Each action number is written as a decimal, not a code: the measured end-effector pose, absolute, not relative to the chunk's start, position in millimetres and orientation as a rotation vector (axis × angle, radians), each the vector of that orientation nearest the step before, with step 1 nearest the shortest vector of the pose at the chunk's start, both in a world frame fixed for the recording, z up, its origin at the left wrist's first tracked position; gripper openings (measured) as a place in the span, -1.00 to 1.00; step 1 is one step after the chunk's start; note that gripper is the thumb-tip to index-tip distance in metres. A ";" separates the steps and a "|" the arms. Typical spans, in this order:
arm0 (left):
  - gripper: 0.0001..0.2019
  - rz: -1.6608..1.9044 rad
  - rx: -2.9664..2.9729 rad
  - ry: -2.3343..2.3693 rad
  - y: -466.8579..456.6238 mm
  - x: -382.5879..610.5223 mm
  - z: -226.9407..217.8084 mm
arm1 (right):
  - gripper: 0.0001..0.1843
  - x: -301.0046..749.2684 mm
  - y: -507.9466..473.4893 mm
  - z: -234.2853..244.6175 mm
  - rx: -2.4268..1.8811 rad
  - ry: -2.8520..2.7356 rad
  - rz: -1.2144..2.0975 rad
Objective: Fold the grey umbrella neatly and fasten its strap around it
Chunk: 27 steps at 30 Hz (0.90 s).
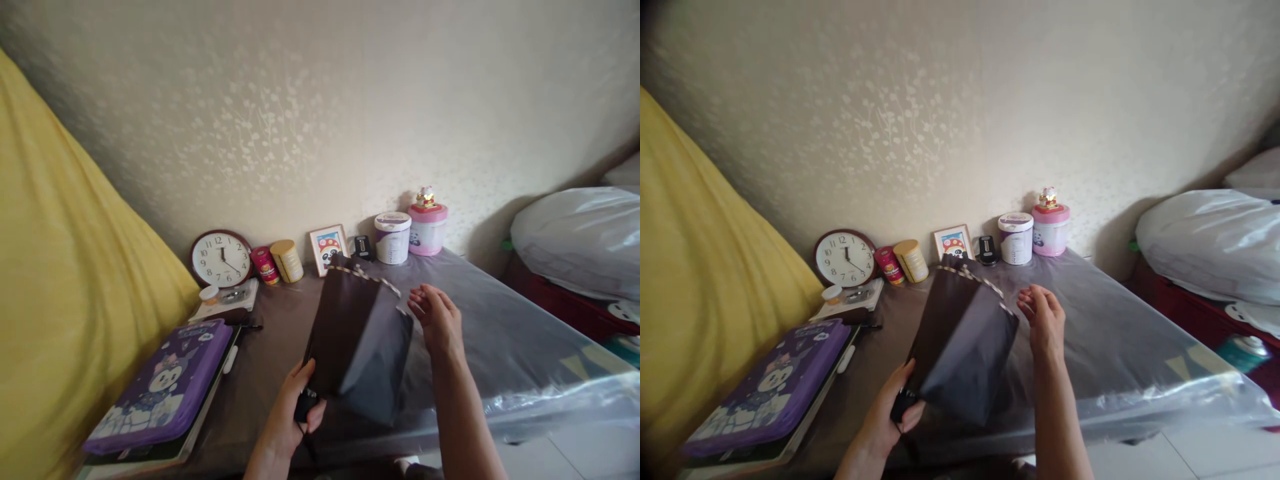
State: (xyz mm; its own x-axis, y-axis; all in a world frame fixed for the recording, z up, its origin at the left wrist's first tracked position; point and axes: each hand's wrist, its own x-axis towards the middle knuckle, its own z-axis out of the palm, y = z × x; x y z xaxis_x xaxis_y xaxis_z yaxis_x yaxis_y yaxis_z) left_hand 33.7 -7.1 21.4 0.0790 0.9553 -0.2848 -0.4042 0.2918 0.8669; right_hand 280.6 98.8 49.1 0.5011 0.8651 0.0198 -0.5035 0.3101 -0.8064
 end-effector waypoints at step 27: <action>-0.55 1.055 0.881 1.505 4.9 82.7 7.9 | -0.73 332.2 94.7 43.1 -0.646 -0.226 0.877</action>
